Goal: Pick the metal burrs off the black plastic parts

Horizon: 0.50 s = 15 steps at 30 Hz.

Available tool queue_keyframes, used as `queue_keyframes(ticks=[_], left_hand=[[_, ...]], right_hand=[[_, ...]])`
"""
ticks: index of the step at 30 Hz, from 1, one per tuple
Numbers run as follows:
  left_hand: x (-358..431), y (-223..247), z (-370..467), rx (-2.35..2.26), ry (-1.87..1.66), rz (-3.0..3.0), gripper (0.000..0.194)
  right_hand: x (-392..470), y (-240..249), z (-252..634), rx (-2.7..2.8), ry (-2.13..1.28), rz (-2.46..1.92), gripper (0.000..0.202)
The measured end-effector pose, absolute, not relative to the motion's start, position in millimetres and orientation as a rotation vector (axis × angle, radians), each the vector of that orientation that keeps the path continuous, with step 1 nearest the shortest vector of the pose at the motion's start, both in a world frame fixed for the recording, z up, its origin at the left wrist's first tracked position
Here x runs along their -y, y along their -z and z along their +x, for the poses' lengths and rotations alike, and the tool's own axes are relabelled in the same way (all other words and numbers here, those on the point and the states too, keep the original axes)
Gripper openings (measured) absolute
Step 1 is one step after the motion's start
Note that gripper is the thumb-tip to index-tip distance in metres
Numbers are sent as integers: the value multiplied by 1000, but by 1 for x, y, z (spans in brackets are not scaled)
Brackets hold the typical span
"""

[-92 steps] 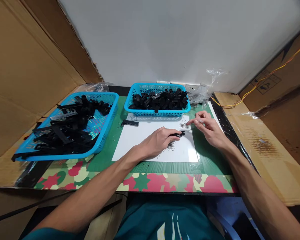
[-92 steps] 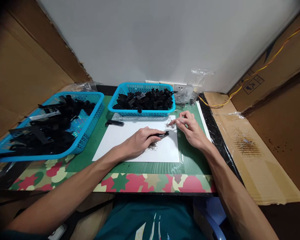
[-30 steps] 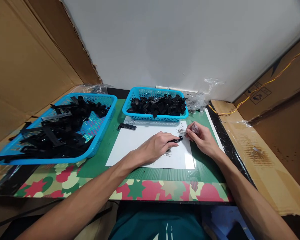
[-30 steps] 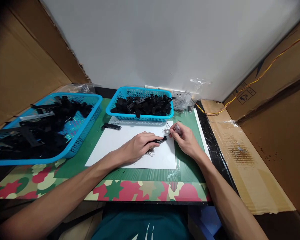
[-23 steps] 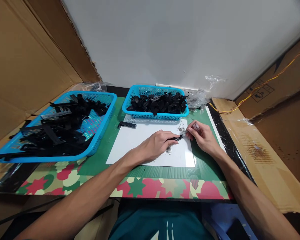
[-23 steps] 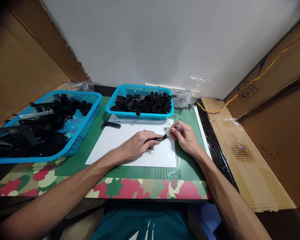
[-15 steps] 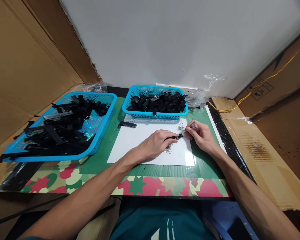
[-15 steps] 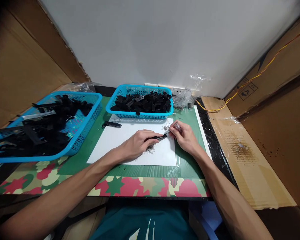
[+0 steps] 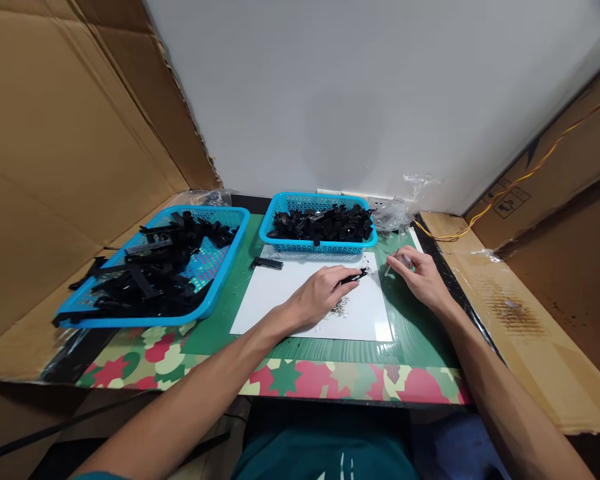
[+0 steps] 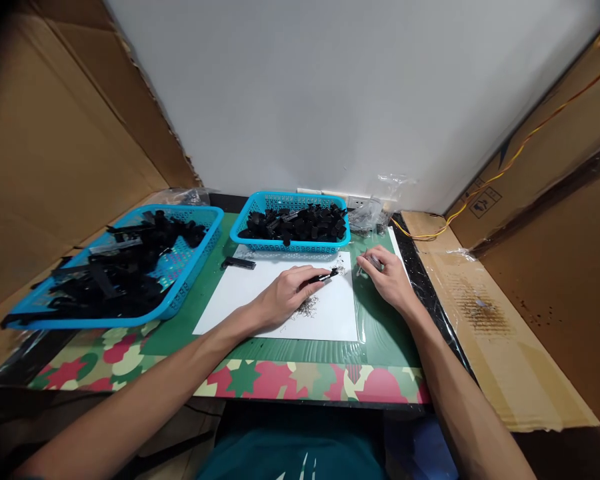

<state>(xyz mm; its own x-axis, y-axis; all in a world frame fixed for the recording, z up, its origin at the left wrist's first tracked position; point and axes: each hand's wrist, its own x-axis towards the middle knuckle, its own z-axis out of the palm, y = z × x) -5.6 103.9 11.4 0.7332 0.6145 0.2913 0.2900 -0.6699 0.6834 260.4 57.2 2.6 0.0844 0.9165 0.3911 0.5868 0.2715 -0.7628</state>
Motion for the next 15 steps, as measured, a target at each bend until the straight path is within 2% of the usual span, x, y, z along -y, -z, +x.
queue_keyframes(ticks=[6,10,15], left_hand=[[-102,-9,-5,-683,-734,2237,36],[-100,-12,-5,-724,-755,2222,43],[-101,-14,-9,-742,-753,2212,42]], right_hand=[[-55,1,264,1604,-468,-1499,41],[-55,1,266,1499,-535,-1504,35],[-59,3,269,1459,-605,-1506,40]])
